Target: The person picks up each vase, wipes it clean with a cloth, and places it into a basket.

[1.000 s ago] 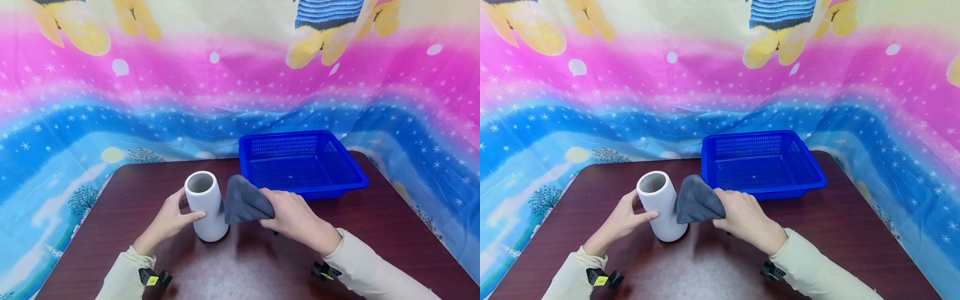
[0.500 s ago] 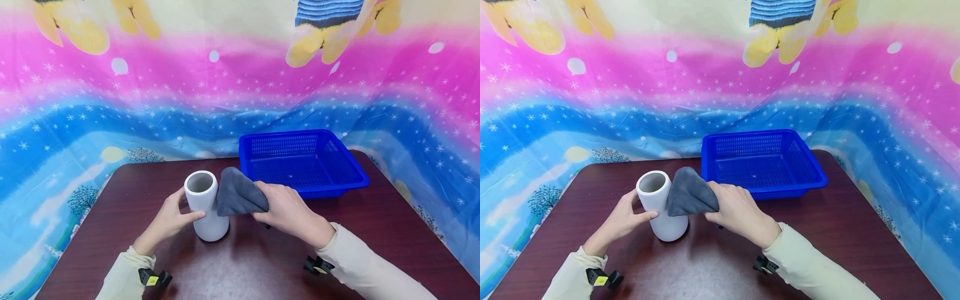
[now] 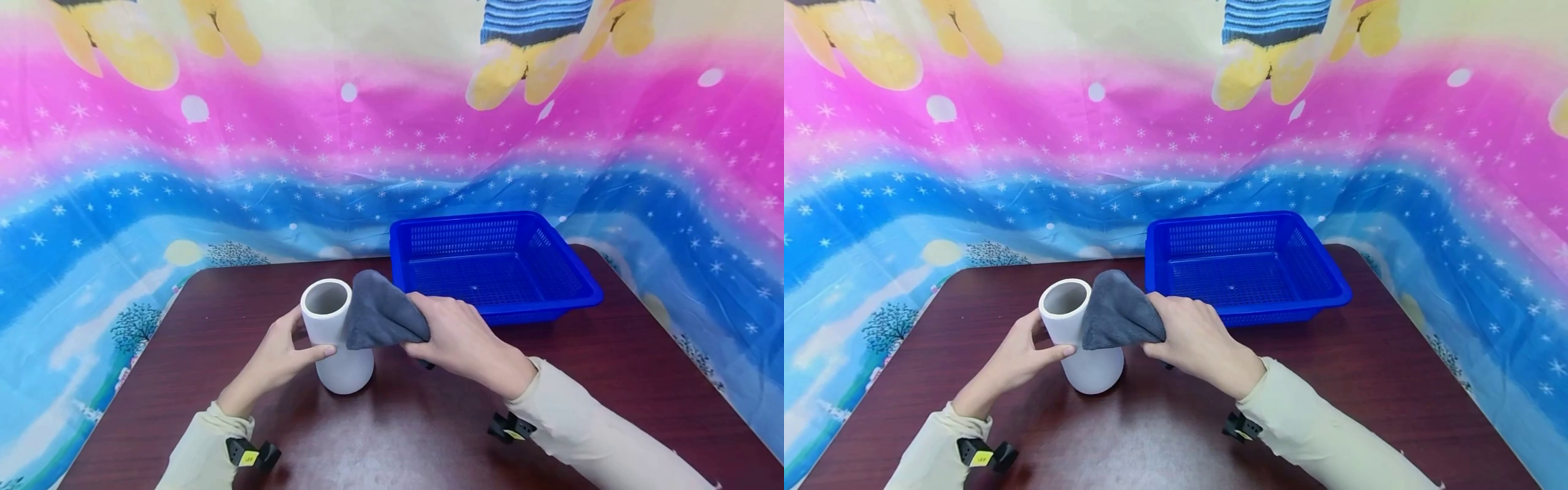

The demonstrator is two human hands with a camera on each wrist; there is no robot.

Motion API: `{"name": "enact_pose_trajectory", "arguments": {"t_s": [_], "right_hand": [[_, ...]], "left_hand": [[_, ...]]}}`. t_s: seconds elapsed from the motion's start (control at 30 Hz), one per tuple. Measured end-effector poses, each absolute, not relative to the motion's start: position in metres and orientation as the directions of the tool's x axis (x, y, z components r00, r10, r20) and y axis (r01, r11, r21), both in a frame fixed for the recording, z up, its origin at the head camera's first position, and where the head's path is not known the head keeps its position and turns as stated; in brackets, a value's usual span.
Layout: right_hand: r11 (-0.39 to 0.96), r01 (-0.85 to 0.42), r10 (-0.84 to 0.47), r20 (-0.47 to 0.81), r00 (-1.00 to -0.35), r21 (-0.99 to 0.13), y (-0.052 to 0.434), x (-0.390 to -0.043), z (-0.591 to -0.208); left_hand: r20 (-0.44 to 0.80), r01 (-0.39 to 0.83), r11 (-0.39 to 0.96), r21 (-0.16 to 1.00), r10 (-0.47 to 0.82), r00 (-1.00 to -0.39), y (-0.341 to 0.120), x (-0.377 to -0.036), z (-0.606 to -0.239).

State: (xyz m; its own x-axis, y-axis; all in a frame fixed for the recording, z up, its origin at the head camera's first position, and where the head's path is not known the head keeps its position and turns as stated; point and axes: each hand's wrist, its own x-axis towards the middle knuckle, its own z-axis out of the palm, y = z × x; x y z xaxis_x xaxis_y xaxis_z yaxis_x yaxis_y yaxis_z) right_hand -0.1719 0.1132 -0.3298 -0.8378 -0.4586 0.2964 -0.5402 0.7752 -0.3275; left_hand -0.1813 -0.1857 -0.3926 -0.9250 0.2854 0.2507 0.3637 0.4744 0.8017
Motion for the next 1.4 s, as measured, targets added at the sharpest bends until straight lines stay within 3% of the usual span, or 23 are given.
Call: {"name": "enact_pose_trajectory", "arguments": {"t_s": [1.4], "right_hand": [[0.788,-0.552,-0.491,0.262,-0.831,-0.272,0.101,-0.173,-0.353]], "left_hand": [[0.243,0.353,0.471,0.808,0.28,-0.929,-0.185,-0.181,-0.391]]}}
